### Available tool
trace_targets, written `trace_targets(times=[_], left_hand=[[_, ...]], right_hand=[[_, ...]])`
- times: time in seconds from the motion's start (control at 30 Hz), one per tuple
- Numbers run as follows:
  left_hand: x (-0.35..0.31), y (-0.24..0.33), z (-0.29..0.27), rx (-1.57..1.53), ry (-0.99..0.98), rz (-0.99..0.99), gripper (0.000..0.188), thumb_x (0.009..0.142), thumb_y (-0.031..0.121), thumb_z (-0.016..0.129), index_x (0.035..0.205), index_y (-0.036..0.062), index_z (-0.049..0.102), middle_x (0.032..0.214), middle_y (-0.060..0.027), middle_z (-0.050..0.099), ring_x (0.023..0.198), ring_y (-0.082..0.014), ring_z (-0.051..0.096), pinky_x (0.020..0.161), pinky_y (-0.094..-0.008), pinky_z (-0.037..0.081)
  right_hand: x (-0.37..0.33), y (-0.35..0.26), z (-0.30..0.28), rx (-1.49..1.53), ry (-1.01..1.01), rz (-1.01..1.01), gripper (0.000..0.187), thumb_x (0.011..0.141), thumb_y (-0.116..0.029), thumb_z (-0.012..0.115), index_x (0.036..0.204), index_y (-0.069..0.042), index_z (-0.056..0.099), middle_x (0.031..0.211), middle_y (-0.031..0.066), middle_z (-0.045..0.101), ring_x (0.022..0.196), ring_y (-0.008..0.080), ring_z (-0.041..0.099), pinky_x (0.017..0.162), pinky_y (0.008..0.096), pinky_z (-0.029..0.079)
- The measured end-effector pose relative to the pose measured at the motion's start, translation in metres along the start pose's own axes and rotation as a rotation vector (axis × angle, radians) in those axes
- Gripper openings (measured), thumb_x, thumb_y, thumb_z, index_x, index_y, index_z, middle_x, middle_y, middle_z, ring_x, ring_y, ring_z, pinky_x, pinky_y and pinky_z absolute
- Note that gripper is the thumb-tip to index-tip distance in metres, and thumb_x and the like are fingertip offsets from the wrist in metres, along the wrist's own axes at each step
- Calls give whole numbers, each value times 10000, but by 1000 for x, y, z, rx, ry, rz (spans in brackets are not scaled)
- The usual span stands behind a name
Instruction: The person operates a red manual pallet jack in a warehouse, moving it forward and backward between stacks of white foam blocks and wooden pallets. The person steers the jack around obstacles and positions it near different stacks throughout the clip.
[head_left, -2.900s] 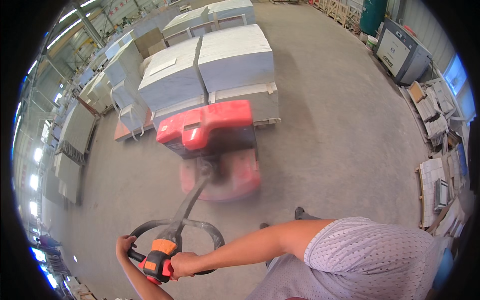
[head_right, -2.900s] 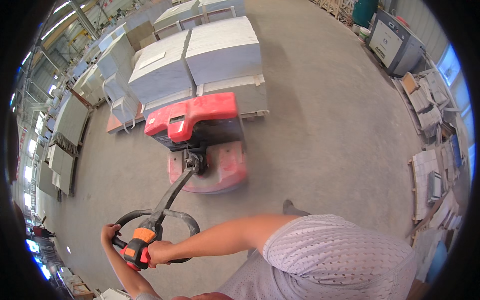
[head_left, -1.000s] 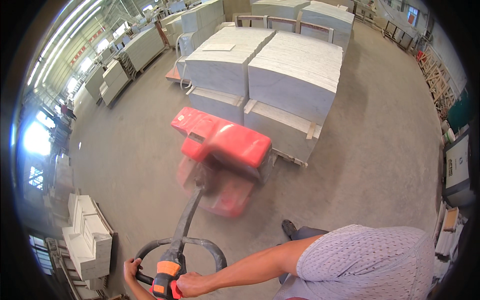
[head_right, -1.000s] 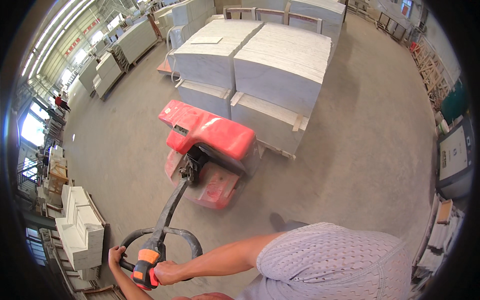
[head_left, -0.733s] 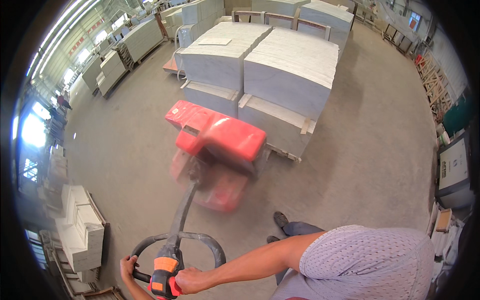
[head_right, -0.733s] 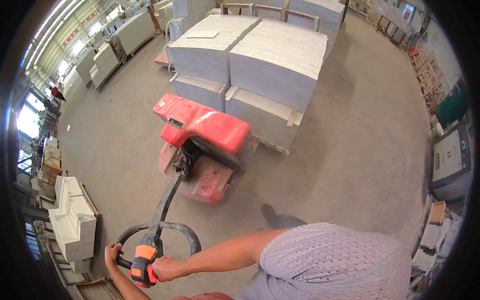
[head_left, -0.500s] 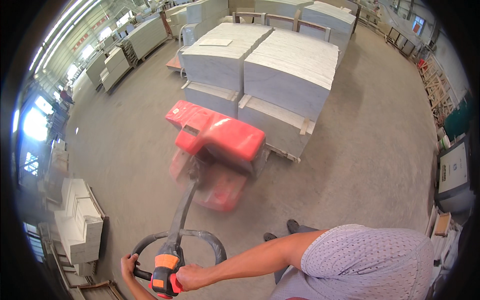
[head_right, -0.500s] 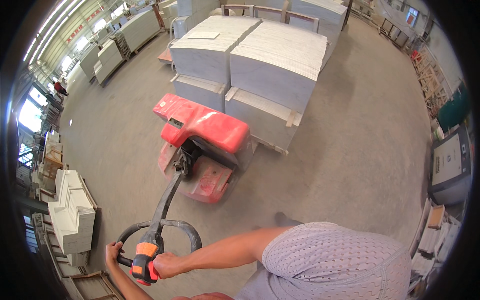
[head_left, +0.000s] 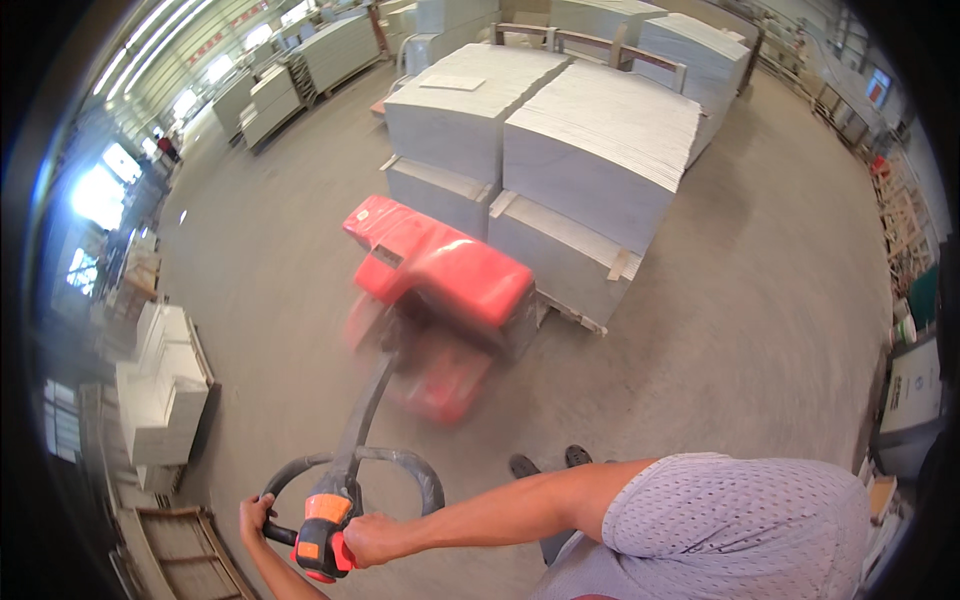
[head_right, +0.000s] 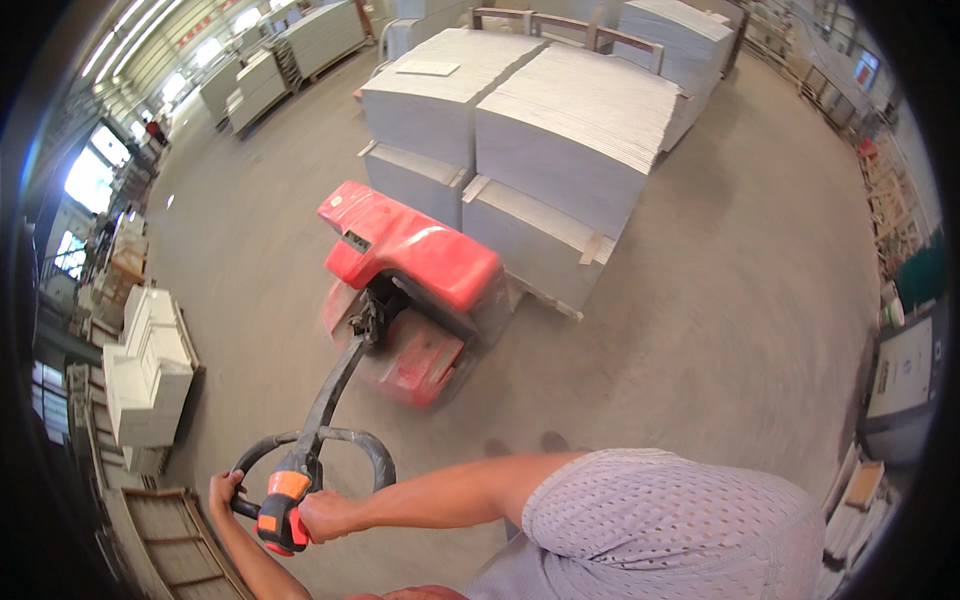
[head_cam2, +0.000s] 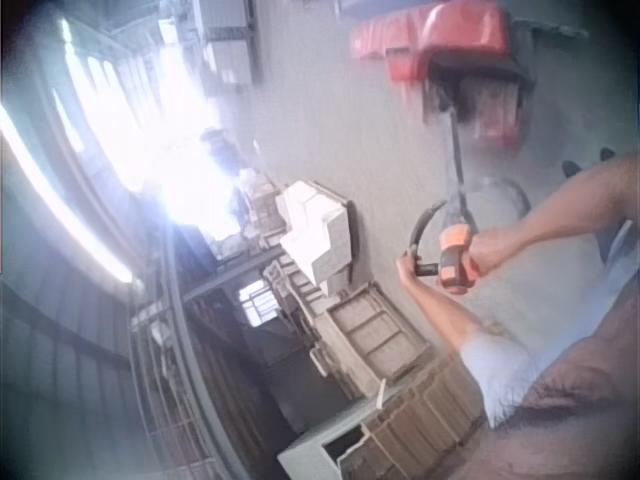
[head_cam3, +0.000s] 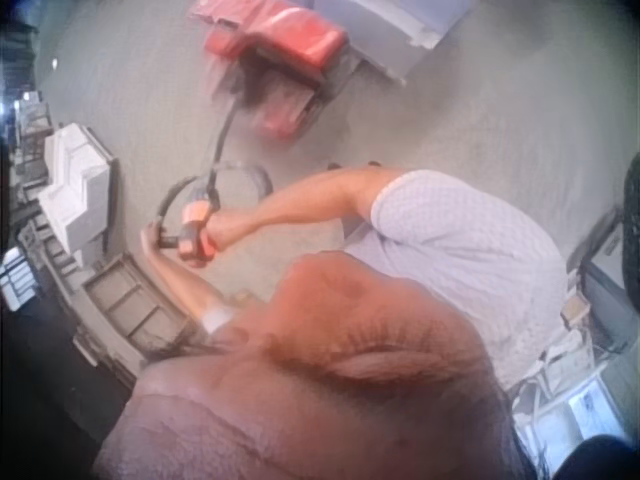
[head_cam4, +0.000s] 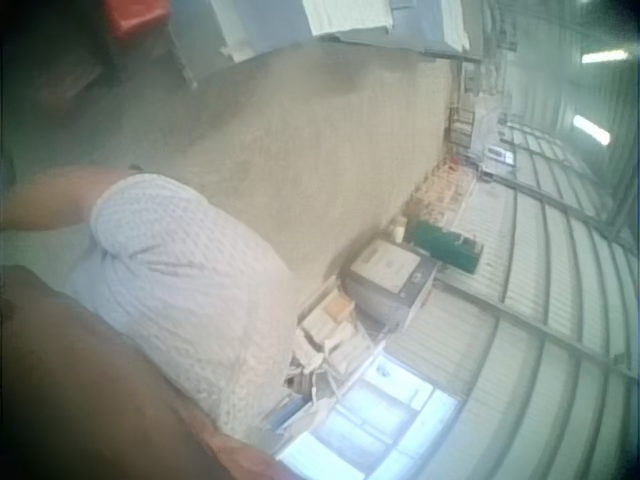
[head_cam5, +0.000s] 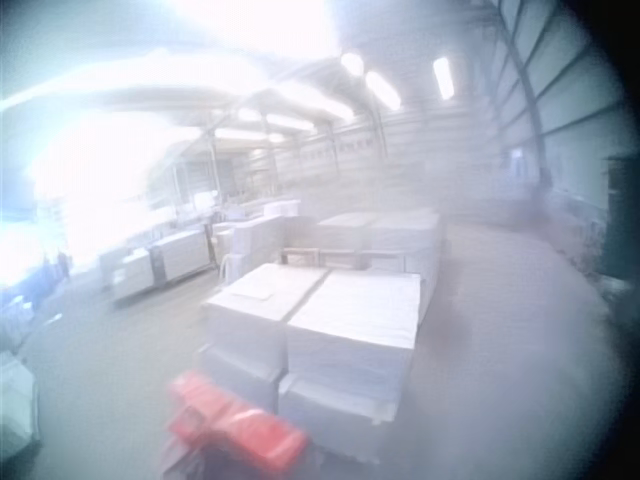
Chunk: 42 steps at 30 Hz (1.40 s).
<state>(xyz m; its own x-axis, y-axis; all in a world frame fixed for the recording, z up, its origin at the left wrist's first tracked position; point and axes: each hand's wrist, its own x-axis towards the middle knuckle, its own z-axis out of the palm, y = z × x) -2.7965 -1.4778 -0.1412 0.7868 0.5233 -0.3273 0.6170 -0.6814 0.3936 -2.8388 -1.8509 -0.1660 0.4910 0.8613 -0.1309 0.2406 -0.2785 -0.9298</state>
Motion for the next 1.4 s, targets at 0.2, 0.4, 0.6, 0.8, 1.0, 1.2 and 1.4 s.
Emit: trace_targets(times=[0.2,0.4,0.6,0.8,1.0,1.2,1.4], left_hand=[[-62,-11,26,8,31,-58,273,822,262,698,890,-2,704,638,-80,638,503,-171,548,484,-345,379],[-163,-69,25,-26,90,-190,247,831,239,702,875,-3,689,641,-74,625,513,-177,571,469,-350,398],[-28,-122,54,133,45,142,404,825,406,684,800,2,689,663,-98,645,593,-188,574,544,-390,445],[-43,-407,-40,124,140,-169,439,835,409,710,862,-29,710,686,-102,670,619,-184,615,573,-374,478],[-70,-561,-73,-47,88,-52,311,832,325,723,846,14,722,638,-39,617,567,-134,556,539,-341,427],[-64,-527,11,120,52,147,425,876,405,696,676,37,622,592,-48,566,564,-148,479,521,-398,389],[-285,-832,-172,76,110,-380,378,870,365,649,669,45,658,618,-90,629,568,-186,543,541,-387,425]], right_hand=[[-64,2,20,-87,25,-17,253,750,-220,725,848,13,715,849,190,716,838,364,704,709,452,558],[-120,-38,72,-102,-124,-60,242,766,-238,720,813,-1,707,814,195,706,785,370,698,685,458,550],[-2,59,111,-205,85,18,288,746,-317,759,825,-40,736,837,167,727,800,335,721,674,449,566],[126,-55,346,-236,-144,-15,385,812,-408,722,883,-30,740,887,180,726,848,335,719,727,448,567],[173,-90,510,-237,-98,98,392,793,-424,743,859,-38,741,864,171,728,819,328,716,729,432,562],[110,-2,447,-264,-163,-21,343,814,-397,723,868,-59,729,804,152,719,787,324,713,683,442,562],[134,-241,673,-131,-281,-110,199,709,-235,762,769,-48,733,779,171,716,752,332,716,630,438,567]])
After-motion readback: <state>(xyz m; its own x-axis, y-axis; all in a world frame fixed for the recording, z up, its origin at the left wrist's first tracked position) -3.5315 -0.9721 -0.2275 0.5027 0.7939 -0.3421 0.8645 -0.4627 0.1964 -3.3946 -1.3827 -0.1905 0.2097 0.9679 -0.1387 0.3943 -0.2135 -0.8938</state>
